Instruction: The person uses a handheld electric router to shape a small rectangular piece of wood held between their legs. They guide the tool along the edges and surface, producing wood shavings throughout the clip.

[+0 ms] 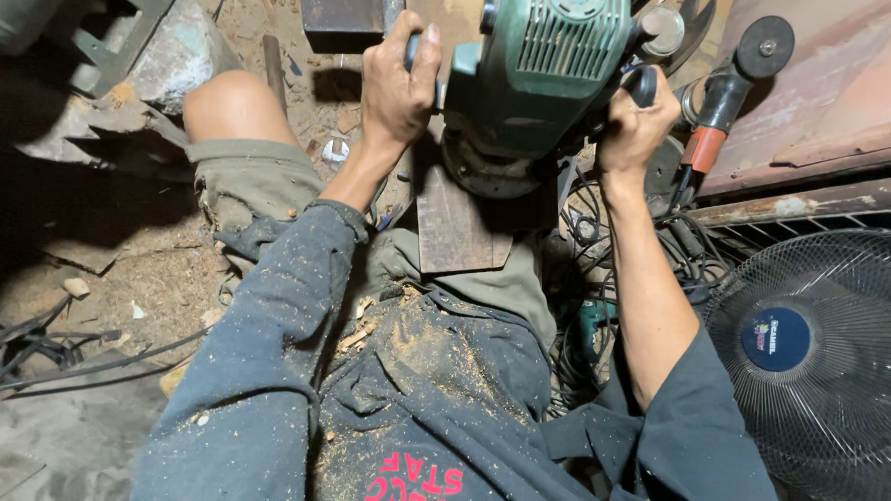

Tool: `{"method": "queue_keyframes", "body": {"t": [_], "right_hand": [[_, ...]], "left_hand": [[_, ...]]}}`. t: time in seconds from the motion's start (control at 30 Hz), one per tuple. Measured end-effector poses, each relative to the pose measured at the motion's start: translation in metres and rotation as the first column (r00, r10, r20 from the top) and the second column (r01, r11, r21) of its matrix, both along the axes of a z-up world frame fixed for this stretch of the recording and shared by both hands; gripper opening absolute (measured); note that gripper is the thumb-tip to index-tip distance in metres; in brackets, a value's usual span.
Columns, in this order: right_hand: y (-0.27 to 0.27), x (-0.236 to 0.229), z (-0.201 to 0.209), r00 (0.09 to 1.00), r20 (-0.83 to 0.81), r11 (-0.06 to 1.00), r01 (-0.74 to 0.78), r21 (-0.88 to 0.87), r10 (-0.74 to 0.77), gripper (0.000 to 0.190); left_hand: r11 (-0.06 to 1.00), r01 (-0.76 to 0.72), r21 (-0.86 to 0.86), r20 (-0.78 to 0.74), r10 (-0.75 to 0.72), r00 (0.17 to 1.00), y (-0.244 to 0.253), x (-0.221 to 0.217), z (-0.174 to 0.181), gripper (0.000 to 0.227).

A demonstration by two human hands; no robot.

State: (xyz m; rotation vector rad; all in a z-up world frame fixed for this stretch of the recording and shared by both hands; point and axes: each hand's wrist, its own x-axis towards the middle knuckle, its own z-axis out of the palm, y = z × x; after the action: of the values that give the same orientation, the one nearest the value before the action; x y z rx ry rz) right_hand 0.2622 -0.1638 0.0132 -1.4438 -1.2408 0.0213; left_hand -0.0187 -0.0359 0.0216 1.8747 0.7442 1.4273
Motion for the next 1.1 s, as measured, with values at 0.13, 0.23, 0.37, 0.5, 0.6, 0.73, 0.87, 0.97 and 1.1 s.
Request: {"method": "queue_keyframes", "body": {"t": [0.13, 0.23, 0.37, 0.5, 0.6, 0.73, 0.87, 0.97, 1.1], "right_hand": [[0.001, 0.0, -0.002, 0.999, -0.032, 1.0, -0.028, 0.0, 0.028, 0.03], [0.007, 0.005, -0.008, 0.998, -0.041, 0.998, -0.049, 0.026, 0.05, 0.031], [0.013, 0.015, -0.018, 0.999, -0.017, 0.998, -0.047, 0.045, 0.047, 0.034], [0.016, 0.021, -0.023, 0.999, 0.02, 0.997, -0.047, 0.055, 0.046, 0.035], [0.017, 0.021, -0.025, 0.999, 0.031, 0.997, -0.046, 0.061, 0.044, 0.036], [0.021, 0.021, -0.021, 0.998, -0.017, 0.997, -0.057, 0.05, 0.058, 0.037], [0.023, 0.018, -0.018, 0.999, -0.009, 0.998, -0.045, 0.039, 0.045, 0.041], [0.024, 0.017, -0.014, 0.999, -0.01, 0.999, -0.045, 0.029, 0.045, 0.043], [0.024, 0.019, -0.015, 0.997, -0.035, 0.998, -0.066, 0.016, 0.067, 0.048]], "left_hand": [[1.0, 0.016, 0.018, 0.036, -0.017, 0.999, 0.0, -0.001, 0.002, 0.026], [1.0, 0.016, 0.0, 0.025, -0.016, 1.0, 0.001, 0.0, 0.003, 0.025], [1.0, 0.007, 0.029, 0.025, -0.008, 1.0, 0.005, 0.001, 0.003, 0.026], [0.996, 0.002, 0.09, 0.033, -0.005, 0.999, 0.008, 0.002, 0.001, 0.028], [0.998, -0.017, 0.059, 0.026, 0.015, 1.0, 0.008, 0.002, -0.002, 0.03], [0.997, -0.023, 0.067, 0.01, 0.023, 1.0, 0.016, 0.005, -0.004, 0.033], [0.998, -0.05, 0.044, -0.021, 0.051, 0.998, 0.022, 0.005, -0.008, 0.035], [0.983, -0.068, 0.169, -0.011, 0.071, 0.997, 0.027, 0.006, -0.01, 0.034], [0.986, -0.058, 0.158, -0.014, 0.061, 0.998, 0.029, 0.007, -0.013, 0.033]]}}
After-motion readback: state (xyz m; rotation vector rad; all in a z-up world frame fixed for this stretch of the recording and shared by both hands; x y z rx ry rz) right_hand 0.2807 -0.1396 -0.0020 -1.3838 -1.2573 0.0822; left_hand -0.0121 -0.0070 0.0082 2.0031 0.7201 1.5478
